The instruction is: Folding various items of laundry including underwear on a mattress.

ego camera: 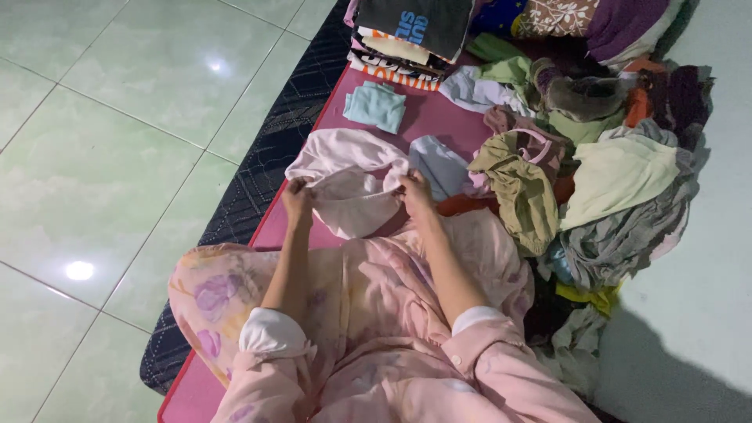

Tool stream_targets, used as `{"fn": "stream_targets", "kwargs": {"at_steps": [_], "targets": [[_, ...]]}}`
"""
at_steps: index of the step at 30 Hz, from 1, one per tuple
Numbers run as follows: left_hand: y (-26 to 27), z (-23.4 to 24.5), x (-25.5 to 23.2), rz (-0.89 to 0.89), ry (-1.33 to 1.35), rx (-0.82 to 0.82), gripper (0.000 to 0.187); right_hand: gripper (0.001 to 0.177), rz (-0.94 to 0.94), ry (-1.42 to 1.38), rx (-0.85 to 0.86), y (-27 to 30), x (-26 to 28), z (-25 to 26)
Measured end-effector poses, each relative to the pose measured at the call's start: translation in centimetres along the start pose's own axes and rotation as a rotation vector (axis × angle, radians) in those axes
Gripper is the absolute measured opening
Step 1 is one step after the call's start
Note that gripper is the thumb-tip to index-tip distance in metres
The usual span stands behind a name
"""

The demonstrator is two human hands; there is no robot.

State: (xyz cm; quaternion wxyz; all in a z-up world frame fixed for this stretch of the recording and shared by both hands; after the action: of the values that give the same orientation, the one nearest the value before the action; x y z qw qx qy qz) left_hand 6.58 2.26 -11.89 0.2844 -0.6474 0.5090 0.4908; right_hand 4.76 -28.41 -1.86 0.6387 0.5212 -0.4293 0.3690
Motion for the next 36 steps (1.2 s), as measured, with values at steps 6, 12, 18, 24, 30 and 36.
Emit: {"fn": "stream_targets", "kwargs": {"at_steps": [6, 12, 18, 24, 30, 36], "targets": [[4.4, -2.6, -6.8, -0.153, -0.554, 0.197, 0.025, 0.016, -0.168, -0.498, 0.289, 0.2, 0.3, -0.5], [2.2, 0.9, -0.9, 0.142, 0.003, 0.098, 0.037, 0.029, 0.127, 0.52, 0.224, -1.2, -4.5, -0.4], [5.9, -2.2, -7.4, 0.574, 0.056, 0.117, 0.033, 0.06, -0.088, -0.649, 0.849, 5.7, 2.6, -3.5], [6.9, -3.8, -3.9, 0.417, 0.315, 0.112, 0.028, 0.064, -0.175, -0.843, 0.823, 10.7, 6.8, -3.9], [6.0, -2.9, 0.5, 0.549, 0.315, 0.41, 0.045, 0.06, -0.114, -0.515, 0.6, 8.1, 6.3, -2.6], [10.7, -8.1, -6.4, 0.769, 0.816, 0.529, 0.062, 0.057, -0.066, -0.188, 0.361, 4.9, 3.8, -1.2]]}}
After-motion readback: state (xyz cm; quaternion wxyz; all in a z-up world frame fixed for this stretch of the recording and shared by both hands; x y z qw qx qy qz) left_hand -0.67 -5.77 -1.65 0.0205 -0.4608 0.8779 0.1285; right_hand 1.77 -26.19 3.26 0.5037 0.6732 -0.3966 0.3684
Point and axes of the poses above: each hand's wrist, its own y-axis away from the middle knuckle, its own z-axis out of the back of the hand, x = y × z, the point moved 1 cm from there along -y, towards the middle knuckle, and after that the axes turned 8 degrees about y, right-handed, at the moved point
